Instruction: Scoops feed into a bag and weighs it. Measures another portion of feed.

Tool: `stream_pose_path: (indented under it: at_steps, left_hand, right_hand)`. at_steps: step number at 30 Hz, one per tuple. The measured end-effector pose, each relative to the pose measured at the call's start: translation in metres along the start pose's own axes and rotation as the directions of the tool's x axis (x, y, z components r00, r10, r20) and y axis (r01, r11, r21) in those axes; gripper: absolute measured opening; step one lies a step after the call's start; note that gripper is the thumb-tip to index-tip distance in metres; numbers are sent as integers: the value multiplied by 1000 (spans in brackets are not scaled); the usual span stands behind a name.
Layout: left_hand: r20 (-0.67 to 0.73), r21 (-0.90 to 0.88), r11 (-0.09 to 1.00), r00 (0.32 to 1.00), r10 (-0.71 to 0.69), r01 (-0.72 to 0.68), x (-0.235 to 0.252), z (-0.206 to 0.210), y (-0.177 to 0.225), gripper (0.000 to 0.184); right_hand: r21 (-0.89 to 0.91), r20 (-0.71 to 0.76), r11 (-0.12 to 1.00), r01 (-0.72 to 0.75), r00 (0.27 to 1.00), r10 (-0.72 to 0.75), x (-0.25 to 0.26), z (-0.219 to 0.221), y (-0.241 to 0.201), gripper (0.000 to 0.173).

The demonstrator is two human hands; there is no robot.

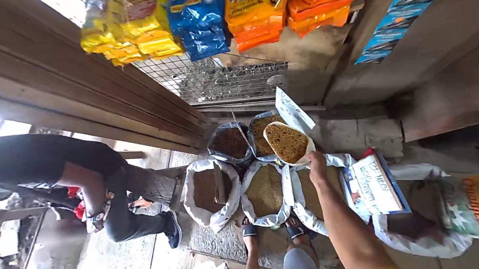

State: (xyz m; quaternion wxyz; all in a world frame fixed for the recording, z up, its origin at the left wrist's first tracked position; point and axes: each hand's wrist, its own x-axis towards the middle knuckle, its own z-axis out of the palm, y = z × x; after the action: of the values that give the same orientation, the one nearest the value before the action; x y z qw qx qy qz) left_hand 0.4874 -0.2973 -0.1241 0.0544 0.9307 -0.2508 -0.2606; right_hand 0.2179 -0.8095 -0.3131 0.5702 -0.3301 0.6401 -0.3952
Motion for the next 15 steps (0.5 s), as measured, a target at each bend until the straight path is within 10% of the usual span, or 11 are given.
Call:
stream_pose_path:
  at_steps: [6, 15]
  left_hand:
    - [-87, 166, 980, 988, 124, -109, 33, -30, 80, 29]
    - [-182, 133, 929, 913, 365, -345, 55, -111, 162, 35]
  right_hand:
    - [-108, -64, 994, 29, 997, -36, -70, -56, -45, 20]
    - [-73, -34, 996, 51, 998, -53, -177, -115, -101, 19]
